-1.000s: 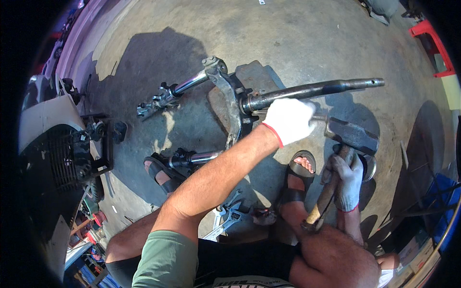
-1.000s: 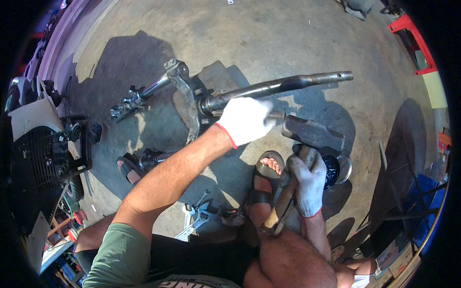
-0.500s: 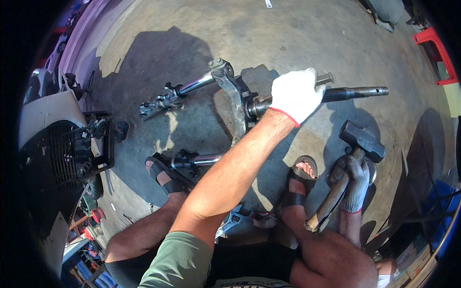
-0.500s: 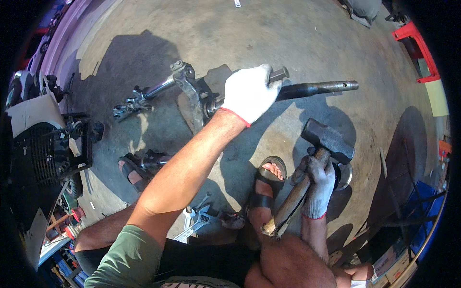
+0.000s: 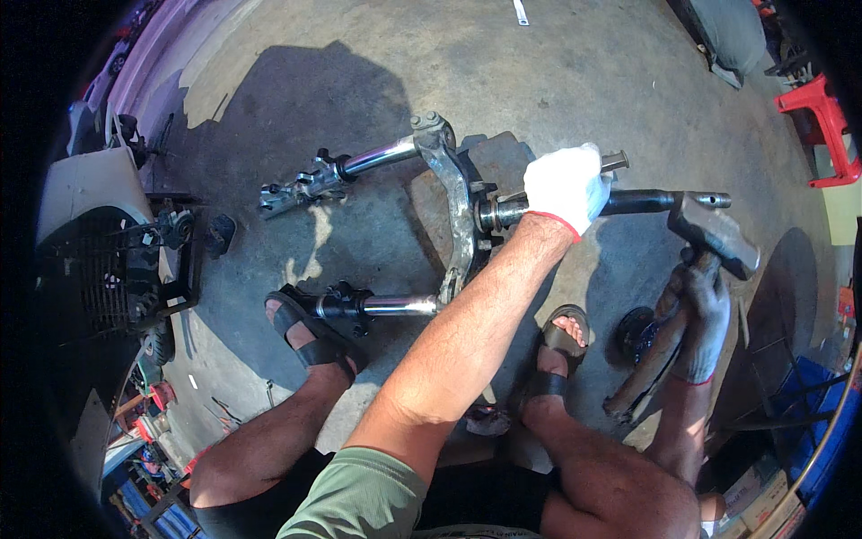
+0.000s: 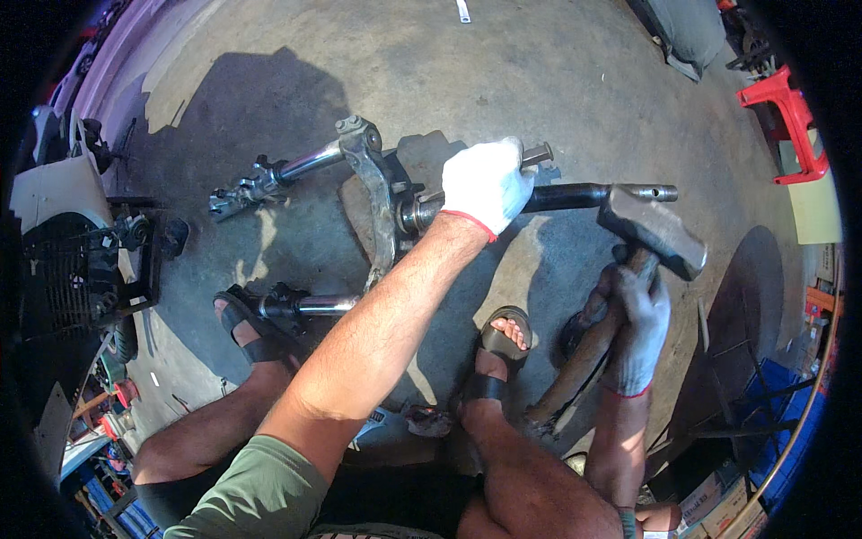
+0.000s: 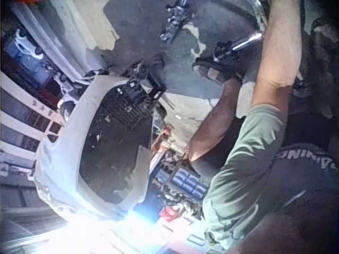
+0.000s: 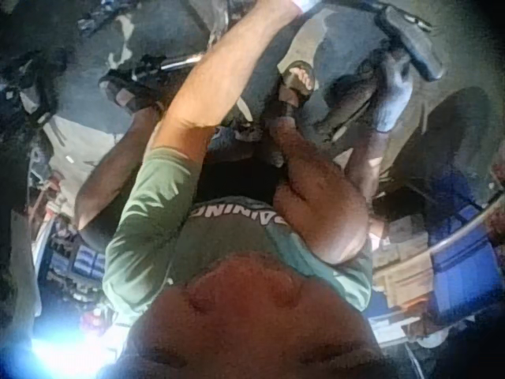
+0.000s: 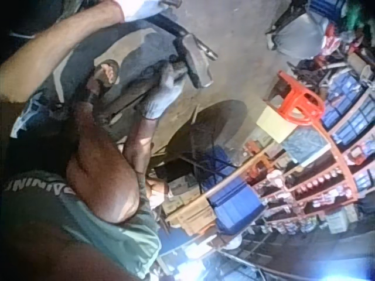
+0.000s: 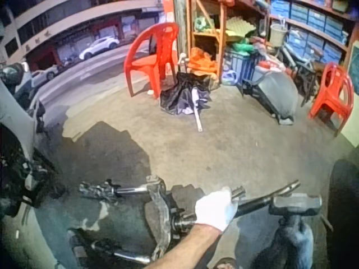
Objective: The person sits on the floor in a cluttered garage and uses a hammer to repeatedly strike a metal car part, likely a suspension component, to adjust or separate it. The person handles the part with gloved hands and uses a hammer throughout the clip.
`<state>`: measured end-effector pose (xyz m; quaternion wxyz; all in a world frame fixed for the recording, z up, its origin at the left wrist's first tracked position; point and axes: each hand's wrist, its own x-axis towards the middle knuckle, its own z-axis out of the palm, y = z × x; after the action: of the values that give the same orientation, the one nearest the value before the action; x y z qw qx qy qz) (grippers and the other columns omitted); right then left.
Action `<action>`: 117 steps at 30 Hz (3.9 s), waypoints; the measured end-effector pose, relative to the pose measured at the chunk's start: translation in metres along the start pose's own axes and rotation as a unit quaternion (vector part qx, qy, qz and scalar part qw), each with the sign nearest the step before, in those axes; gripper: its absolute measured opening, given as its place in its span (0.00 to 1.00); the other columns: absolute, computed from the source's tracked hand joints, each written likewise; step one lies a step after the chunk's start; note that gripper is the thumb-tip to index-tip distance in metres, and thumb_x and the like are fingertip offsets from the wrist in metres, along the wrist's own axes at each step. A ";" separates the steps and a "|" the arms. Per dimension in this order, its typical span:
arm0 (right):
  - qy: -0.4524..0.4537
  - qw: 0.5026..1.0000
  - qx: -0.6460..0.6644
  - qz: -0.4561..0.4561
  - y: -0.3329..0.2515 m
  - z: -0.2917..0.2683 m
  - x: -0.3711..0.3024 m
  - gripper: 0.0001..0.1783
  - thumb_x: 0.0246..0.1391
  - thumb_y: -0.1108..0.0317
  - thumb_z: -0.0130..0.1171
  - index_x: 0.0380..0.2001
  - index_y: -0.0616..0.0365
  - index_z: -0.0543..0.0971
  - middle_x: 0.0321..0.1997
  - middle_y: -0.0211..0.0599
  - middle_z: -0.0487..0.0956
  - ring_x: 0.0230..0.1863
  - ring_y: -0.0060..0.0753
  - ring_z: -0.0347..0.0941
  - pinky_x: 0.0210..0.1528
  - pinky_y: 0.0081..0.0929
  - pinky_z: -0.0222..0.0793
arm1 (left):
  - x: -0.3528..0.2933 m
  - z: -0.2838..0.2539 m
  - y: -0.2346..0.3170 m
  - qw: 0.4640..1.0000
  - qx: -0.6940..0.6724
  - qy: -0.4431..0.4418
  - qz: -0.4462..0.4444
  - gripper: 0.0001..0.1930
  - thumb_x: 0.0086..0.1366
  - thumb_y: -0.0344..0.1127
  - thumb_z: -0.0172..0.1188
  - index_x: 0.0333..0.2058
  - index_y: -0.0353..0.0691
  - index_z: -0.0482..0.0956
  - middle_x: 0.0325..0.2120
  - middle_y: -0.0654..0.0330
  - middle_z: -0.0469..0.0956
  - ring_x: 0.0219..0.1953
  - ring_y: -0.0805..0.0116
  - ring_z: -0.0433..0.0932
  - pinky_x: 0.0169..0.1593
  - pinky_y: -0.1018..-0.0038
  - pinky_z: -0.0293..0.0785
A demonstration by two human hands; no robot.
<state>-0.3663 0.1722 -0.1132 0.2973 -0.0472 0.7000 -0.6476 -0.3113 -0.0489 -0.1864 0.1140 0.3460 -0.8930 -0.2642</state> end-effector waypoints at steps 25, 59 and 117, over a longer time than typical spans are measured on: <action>-0.115 0.981 -0.145 0.050 -0.093 0.032 0.124 0.11 0.59 0.61 0.57 0.36 0.57 0.80 0.28 0.27 0.76 0.27 0.22 0.69 0.30 0.21 0.64 | 0.002 0.009 -0.015 0.996 -0.017 0.090 -0.010 0.14 0.59 0.45 0.65 0.31 0.39 0.81 0.25 0.48 0.82 0.31 0.48 0.84 0.35 0.58 0.80; -0.009 0.991 0.129 0.027 0.023 0.000 -0.038 0.20 0.58 0.62 0.58 0.48 0.63 0.70 0.29 0.36 0.75 0.19 0.27 0.73 0.18 0.23 0.72 | -0.083 0.000 0.000 0.972 0.017 -0.091 0.215 0.15 0.58 0.47 0.65 0.32 0.40 0.80 0.22 0.54 0.80 0.26 0.52 0.82 0.29 0.60 0.77; -0.016 0.992 0.006 0.122 0.048 -0.005 -0.058 0.12 0.58 0.71 0.57 0.45 0.62 0.75 0.33 0.32 0.76 0.28 0.22 0.74 0.28 0.22 0.72 | -0.062 0.000 -0.007 0.955 0.076 -0.174 0.229 0.14 0.60 0.46 0.63 0.32 0.40 0.82 0.22 0.50 0.81 0.28 0.50 0.83 0.32 0.59 0.78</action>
<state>-0.3059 0.2098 -0.1379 0.3857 0.0301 0.6917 -0.6099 -0.2615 -0.0112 -0.1919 -0.0121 0.0883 -0.9718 -0.2185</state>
